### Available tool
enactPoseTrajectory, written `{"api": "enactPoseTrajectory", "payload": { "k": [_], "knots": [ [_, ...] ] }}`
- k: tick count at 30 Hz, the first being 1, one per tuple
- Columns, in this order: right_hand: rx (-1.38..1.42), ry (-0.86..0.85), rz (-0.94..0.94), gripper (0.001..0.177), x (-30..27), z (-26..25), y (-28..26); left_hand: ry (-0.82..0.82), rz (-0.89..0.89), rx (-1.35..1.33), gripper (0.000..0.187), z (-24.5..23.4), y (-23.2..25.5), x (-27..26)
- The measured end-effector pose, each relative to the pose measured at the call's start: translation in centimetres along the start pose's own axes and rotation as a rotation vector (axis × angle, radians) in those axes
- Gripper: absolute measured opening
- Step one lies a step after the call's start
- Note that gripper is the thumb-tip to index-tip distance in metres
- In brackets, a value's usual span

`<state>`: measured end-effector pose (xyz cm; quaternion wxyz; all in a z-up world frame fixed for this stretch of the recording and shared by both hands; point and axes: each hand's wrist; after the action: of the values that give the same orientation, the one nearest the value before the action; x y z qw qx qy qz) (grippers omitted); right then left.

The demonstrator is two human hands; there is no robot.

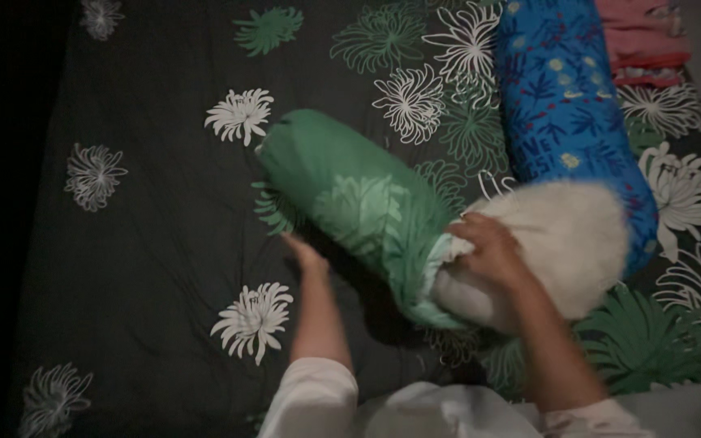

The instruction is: The person unties the string on a bolster pillowcase and pulls the bolster insert out from the cover by hand.

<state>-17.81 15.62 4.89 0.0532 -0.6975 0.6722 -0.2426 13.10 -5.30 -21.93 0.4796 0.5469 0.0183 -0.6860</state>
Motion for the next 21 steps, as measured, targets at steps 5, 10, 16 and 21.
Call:
{"api": "enactPoseTrajectory", "payload": {
  "k": [5,10,16,21],
  "knots": [
    [-0.226,-0.095,-0.064,0.055,5.3,-7.5,-4.4,-0.376,-0.015,-0.141,0.091,0.2,2.4,1.9],
    [-0.393,0.191,-0.151,0.046,11.7,-6.2,-3.2,-0.351,-0.046,-0.241,0.065,1.1,2.7,4.0],
    [-0.243,0.34,-0.14,0.055,19.0,-3.4,0.0,-0.273,0.58,-0.067,0.043,2.1,2.5,2.9],
    [0.358,0.234,-0.172,0.051,16.8,-0.1,-8.7,-0.345,1.3,1.063,0.063,8.3,-1.8,-5.4]
  ]
}}
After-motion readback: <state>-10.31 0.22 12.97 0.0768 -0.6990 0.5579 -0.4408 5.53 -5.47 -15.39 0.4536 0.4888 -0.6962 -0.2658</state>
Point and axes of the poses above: each hand's wrist, its own x-axis towards the middle knuckle, its own z-axis out of the palm, y = z × x, and after that the axes turned 1 degree about x, right-handed
